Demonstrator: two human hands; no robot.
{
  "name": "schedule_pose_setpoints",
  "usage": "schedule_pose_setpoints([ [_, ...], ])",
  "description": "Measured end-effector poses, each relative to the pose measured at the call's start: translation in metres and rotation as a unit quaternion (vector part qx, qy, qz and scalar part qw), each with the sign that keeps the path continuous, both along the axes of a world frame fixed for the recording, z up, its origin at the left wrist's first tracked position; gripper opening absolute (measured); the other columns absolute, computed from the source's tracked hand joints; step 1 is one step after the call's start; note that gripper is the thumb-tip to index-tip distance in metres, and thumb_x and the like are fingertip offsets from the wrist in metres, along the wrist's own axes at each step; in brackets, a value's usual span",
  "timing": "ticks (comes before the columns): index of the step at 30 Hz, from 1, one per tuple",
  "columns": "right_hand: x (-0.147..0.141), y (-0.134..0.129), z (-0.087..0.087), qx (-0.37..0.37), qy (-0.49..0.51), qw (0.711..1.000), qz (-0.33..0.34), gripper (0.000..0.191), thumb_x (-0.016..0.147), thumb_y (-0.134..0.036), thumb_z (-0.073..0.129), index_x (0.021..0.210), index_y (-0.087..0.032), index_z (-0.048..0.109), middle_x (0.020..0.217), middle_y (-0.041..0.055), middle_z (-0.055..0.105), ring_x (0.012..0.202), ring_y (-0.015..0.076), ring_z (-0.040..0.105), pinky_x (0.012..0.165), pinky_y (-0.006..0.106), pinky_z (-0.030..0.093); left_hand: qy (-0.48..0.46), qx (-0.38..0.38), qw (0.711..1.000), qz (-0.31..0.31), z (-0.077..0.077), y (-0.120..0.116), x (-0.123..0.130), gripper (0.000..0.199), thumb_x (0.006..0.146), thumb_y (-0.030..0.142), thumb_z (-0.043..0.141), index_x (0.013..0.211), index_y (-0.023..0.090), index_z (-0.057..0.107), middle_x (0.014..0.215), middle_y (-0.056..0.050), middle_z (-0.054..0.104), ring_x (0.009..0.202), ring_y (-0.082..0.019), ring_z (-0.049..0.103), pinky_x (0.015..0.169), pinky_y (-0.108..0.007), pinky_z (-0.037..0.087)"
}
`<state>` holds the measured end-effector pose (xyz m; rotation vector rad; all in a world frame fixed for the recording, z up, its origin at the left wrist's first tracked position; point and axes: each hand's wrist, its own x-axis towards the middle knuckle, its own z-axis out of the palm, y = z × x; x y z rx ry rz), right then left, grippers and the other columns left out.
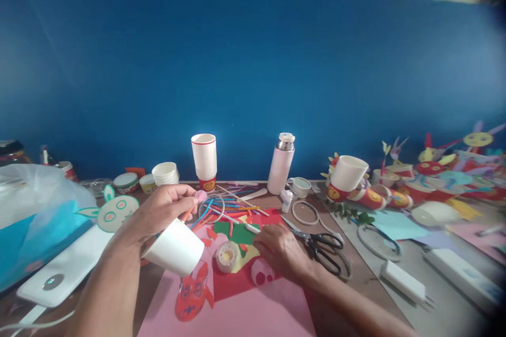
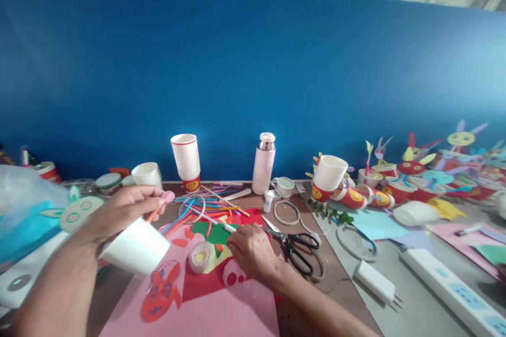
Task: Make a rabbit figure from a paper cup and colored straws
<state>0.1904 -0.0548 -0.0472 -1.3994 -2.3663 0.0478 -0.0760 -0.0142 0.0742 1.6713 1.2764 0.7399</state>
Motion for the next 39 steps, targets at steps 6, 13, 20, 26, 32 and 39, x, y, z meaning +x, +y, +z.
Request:
schedule_pose_setpoints([
  [6,0.030,-0.033,-0.025,0.012,0.017,1.000,-0.010,0.021,0.089,-0.019,0.042,0.080,-0.022,0.060,0.075,0.0021,0.061,0.070,0.0150,0.053,0.070,0.028,0.031,0.011,-0.028,0.999,-0.041,-0.008,0.002,0.025,0.028,0.075,0.042,0.054,0.062,0.017,0.052,0.047,0.005,0.047,0.041,-0.008,0.037,0.040,-0.020,0.026],
  [13,0.034,-0.030,-0.027,0.049,0.014,0.998,-0.024,0.018,0.089,-0.021,0.044,0.079,-0.021,0.059,0.073,0.0015,0.060,0.068,0.0145,0.051,0.069,0.028,0.030,0.063,-0.026,0.995,-0.075,-0.012,0.000,0.053,0.022,0.074,0.035,0.055,0.063,0.016,0.056,0.049,0.004,0.046,0.044,-0.008,0.038,0.041,-0.020,0.026],
  [20,0.037,-0.027,-0.032,0.088,0.020,0.996,-0.014,0.017,0.087,-0.019,0.045,0.077,-0.020,0.058,0.069,0.0006,0.058,0.064,0.0134,0.048,0.067,0.028,0.028,0.007,-0.045,0.998,-0.050,-0.012,0.003,0.033,0.024,0.076,0.038,0.052,0.064,0.017,0.051,0.048,0.006,0.044,0.041,-0.008,0.035,0.039,-0.020,0.024],
  [26,0.033,-0.025,-0.033,0.096,0.026,0.995,-0.021,0.018,0.087,-0.020,0.047,0.072,-0.019,0.056,0.067,0.0001,0.058,0.064,0.0130,0.049,0.067,0.028,0.028,-0.001,-0.022,0.998,-0.052,-0.007,0.005,0.019,0.028,0.078,0.039,0.051,0.061,0.017,0.050,0.048,0.005,0.046,0.043,-0.008,0.035,0.042,-0.020,0.024],
  [32,0.028,-0.024,-0.036,0.116,0.025,0.993,-0.014,0.020,0.087,-0.021,0.045,0.070,-0.019,0.055,0.065,-0.0001,0.057,0.061,0.0128,0.046,0.066,0.028,0.026,-0.012,-0.025,0.998,-0.057,-0.005,0.003,0.021,0.030,0.078,0.042,0.051,0.063,0.016,0.050,0.049,0.005,0.046,0.043,-0.008,0.034,0.043,-0.020,0.024],
  [39,0.024,-0.021,-0.041,0.148,0.008,0.989,-0.004,0.020,0.083,-0.021,0.047,0.065,-0.018,0.052,0.062,-0.0001,0.055,0.059,0.0130,0.043,0.064,0.028,0.026,0.018,-0.008,0.995,-0.100,-0.014,0.005,0.045,0.023,0.074,0.035,0.053,0.064,0.015,0.054,0.048,0.005,0.047,0.043,-0.008,0.038,0.043,-0.020,0.025],
])
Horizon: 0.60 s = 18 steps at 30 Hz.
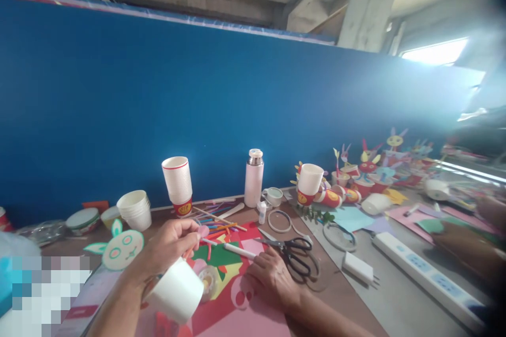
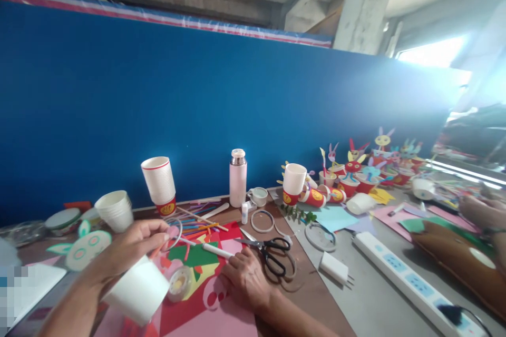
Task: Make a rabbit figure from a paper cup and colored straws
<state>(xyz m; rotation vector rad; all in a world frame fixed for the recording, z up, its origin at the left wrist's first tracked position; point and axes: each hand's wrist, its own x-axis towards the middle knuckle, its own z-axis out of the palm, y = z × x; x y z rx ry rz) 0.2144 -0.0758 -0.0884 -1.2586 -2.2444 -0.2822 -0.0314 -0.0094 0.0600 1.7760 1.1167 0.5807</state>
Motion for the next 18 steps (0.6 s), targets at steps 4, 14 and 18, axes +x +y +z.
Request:
schedule_pose_setpoints([
  [4,0.001,0.000,-0.002,0.005,-0.005,1.000,-0.002,0.019,0.083,-0.022,0.047,0.065,-0.019,0.052,0.062,0.0000,0.054,0.059,0.0135,0.043,0.065,0.029,0.026,0.024,0.003,1.000,-0.018,-0.002,-0.001,0.013,0.027,0.072,0.039,0.053,0.059,0.016,0.053,0.043,0.004,0.047,0.041,-0.010,0.039,0.042,-0.021,0.025],
  [14,0.001,0.007,-0.007,0.018,-0.014,1.000,-0.001,0.017,0.078,-0.026,0.050,0.062,-0.019,0.049,0.060,-0.0014,0.054,0.056,0.0126,0.042,0.063,0.029,0.026,0.047,0.023,0.998,-0.032,-0.002,-0.005,0.027,0.024,0.069,0.039,0.052,0.060,0.017,0.055,0.048,0.005,0.045,0.045,-0.011,0.040,0.048,-0.022,0.033],
  [18,0.000,0.009,-0.008,0.038,-0.024,0.999,-0.009,0.019,0.078,-0.025,0.048,0.061,-0.019,0.048,0.058,-0.0017,0.055,0.055,0.0118,0.042,0.061,0.028,0.026,0.046,0.016,0.997,-0.051,-0.007,-0.004,0.032,0.022,0.070,0.037,0.051,0.061,0.017,0.054,0.047,0.005,0.046,0.045,-0.011,0.040,0.048,-0.022,0.032],
])
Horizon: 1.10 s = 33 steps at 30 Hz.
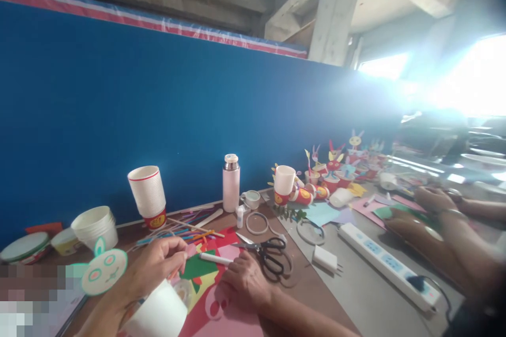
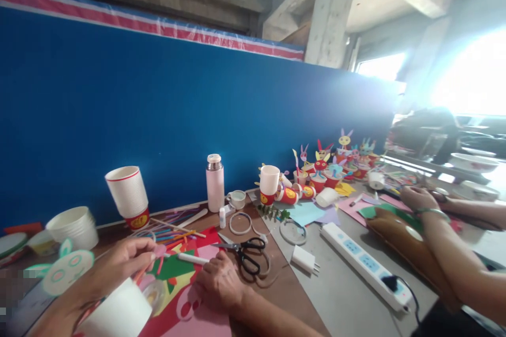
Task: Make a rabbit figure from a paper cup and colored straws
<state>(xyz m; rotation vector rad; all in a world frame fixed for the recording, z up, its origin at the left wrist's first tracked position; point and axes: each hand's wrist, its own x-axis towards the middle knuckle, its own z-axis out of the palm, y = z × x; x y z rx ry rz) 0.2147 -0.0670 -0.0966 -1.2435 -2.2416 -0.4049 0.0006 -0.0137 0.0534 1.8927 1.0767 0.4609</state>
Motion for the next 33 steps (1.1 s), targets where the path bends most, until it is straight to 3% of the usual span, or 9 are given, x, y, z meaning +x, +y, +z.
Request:
schedule_pose_setpoints([
  [4,-0.002,0.005,0.001,0.028,-0.004,1.000,-0.002,0.021,0.077,-0.027,0.049,0.058,-0.018,0.047,0.054,-0.0026,0.054,0.050,0.0109,0.042,0.059,0.028,0.025,-0.015,-0.050,0.999,-0.014,-0.006,0.000,0.004,0.025,0.070,0.041,0.051,0.063,0.018,0.052,0.045,0.006,0.043,0.043,-0.010,0.037,0.044,-0.021,0.028],
  [8,-0.003,0.008,0.003,0.026,-0.011,1.000,-0.004,0.021,0.075,-0.028,0.051,0.058,-0.018,0.048,0.054,-0.0025,0.055,0.050,0.0110,0.044,0.058,0.028,0.026,-0.023,-0.043,0.999,-0.016,-0.012,0.001,0.006,0.027,0.069,0.043,0.052,0.060,0.018,0.050,0.046,0.006,0.043,0.042,-0.009,0.037,0.043,-0.021,0.026],
  [14,-0.002,0.002,0.002,-0.020,0.014,1.000,-0.007,0.015,0.077,-0.024,0.052,0.063,-0.019,0.054,0.060,-0.0023,0.058,0.056,0.0121,0.049,0.063,0.029,0.030,-0.018,-0.023,1.000,0.008,0.006,-0.007,0.001,0.022,0.070,0.036,0.052,0.059,0.017,0.052,0.047,0.005,0.046,0.044,-0.010,0.040,0.044,-0.021,0.028],
  [18,-0.001,0.000,0.003,-0.039,0.023,0.999,0.005,0.013,0.078,-0.022,0.051,0.066,-0.019,0.056,0.063,-0.0008,0.060,0.059,0.0128,0.050,0.064,0.029,0.030,-0.022,-0.023,0.999,0.042,0.018,-0.007,-0.012,0.024,0.071,0.039,0.053,0.062,0.016,0.054,0.045,0.005,0.046,0.043,-0.009,0.038,0.043,-0.020,0.026],
  [24,-0.002,-0.002,0.004,-0.042,0.042,0.998,0.012,0.017,0.077,-0.022,0.051,0.061,-0.019,0.053,0.058,-0.0009,0.057,0.056,0.0126,0.047,0.063,0.029,0.029,-0.087,-0.029,0.992,0.082,0.021,-0.003,-0.041,0.024,0.074,0.038,0.053,0.063,0.017,0.051,0.047,0.006,0.044,0.041,-0.008,0.035,0.042,-0.020,0.024],
  [33,-0.002,-0.004,0.002,-0.065,0.053,0.996,0.026,0.019,0.082,-0.017,0.047,0.064,-0.020,0.055,0.059,-0.0015,0.056,0.056,0.0128,0.047,0.062,0.028,0.030,-0.113,0.020,0.984,0.137,0.035,-0.001,-0.079,0.025,0.077,0.039,0.052,0.065,0.016,0.054,0.057,0.003,0.051,0.052,-0.010,0.042,0.050,-0.022,0.031],
])
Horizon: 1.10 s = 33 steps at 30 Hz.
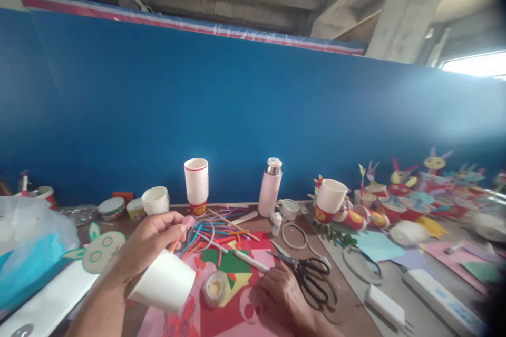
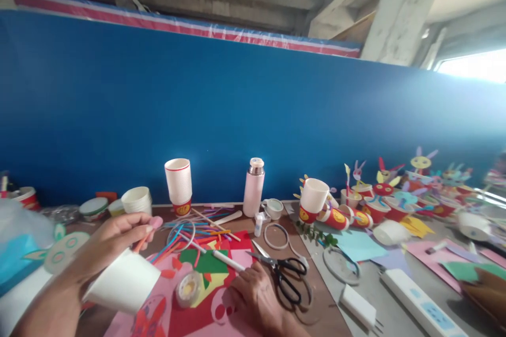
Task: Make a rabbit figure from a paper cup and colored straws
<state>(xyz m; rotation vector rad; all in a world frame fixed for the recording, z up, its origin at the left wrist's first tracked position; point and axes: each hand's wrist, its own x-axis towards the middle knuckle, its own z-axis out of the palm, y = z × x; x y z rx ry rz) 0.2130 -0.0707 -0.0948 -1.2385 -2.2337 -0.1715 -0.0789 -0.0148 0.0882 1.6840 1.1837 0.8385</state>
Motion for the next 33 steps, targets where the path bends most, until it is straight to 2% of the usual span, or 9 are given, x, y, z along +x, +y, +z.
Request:
schedule_pose_setpoints([
  [4,-0.004,0.015,0.015,-0.013,-0.035,0.999,0.018,0.021,0.085,-0.020,0.047,0.067,-0.020,0.056,0.060,-0.0019,0.056,0.058,0.0124,0.049,0.065,0.028,0.029,-0.007,-0.014,1.000,0.025,-0.001,0.001,-0.006,0.028,0.076,0.043,0.053,0.068,0.016,0.055,0.059,0.002,0.051,0.052,-0.011,0.043,0.049,-0.023,0.031],
  [10,-0.025,0.066,0.045,-0.044,-0.068,0.997,-0.013,0.018,0.086,-0.018,0.048,0.072,-0.020,0.060,0.070,0.0002,0.060,0.068,0.0133,0.053,0.067,0.027,0.029,0.001,0.000,0.998,0.061,0.002,-0.005,-0.024,0.029,0.078,0.044,0.053,0.071,0.016,0.057,0.053,0.003,0.048,0.051,-0.011,0.042,0.050,-0.022,0.032],
  [15,-0.051,0.091,0.044,-0.051,-0.058,0.997,-0.010,0.009,0.084,-0.019,0.052,0.082,-0.021,0.060,0.084,0.0023,0.061,0.080,0.0168,0.053,0.068,0.028,0.031,-0.047,-0.018,0.993,0.108,0.012,-0.015,-0.030,0.025,0.076,0.042,0.056,0.070,0.018,0.058,0.054,0.004,0.050,0.049,-0.009,0.043,0.046,-0.020,0.032],
  [18,-0.063,0.091,0.037,-0.053,-0.062,0.997,0.004,0.006,0.082,-0.022,0.055,0.083,-0.021,0.061,0.086,0.0032,0.060,0.085,0.0190,0.051,0.069,0.029,0.032,-0.090,-0.045,0.986,0.130,0.016,-0.020,-0.030,0.024,0.073,0.042,0.060,0.066,0.018,0.058,0.051,0.005,0.048,0.046,-0.008,0.042,0.043,-0.019,0.031],
  [23,-0.064,0.083,0.027,-0.060,-0.075,0.995,0.021,0.005,0.082,-0.024,0.056,0.079,-0.022,0.060,0.079,0.0016,0.060,0.077,0.0181,0.052,0.070,0.031,0.033,-0.113,-0.046,0.978,0.170,0.018,-0.023,-0.030,0.023,0.068,0.042,0.063,0.068,0.019,0.060,0.050,0.004,0.048,0.045,-0.009,0.042,0.041,-0.019,0.032],
  [29,-0.055,0.072,0.033,-0.079,-0.092,0.992,0.035,0.003,0.080,-0.021,0.058,0.077,-0.021,0.059,0.078,0.0024,0.061,0.074,0.0182,0.052,0.070,0.031,0.033,-0.098,-0.043,0.982,0.157,0.017,-0.020,-0.027,0.025,0.068,0.043,0.063,0.063,0.018,0.059,0.050,0.003,0.050,0.046,-0.010,0.043,0.043,-0.020,0.034],
  [33,-0.047,0.071,0.039,-0.096,-0.063,0.993,0.029,0.003,0.081,-0.021,0.058,0.079,-0.021,0.059,0.081,0.0013,0.061,0.078,0.0174,0.053,0.072,0.030,0.032,-0.130,-0.080,0.966,0.210,0.013,-0.019,-0.025,0.027,0.062,0.042,0.068,0.074,0.019,0.061,0.053,0.003,0.052,0.047,-0.010,0.043,0.041,-0.019,0.032],
])
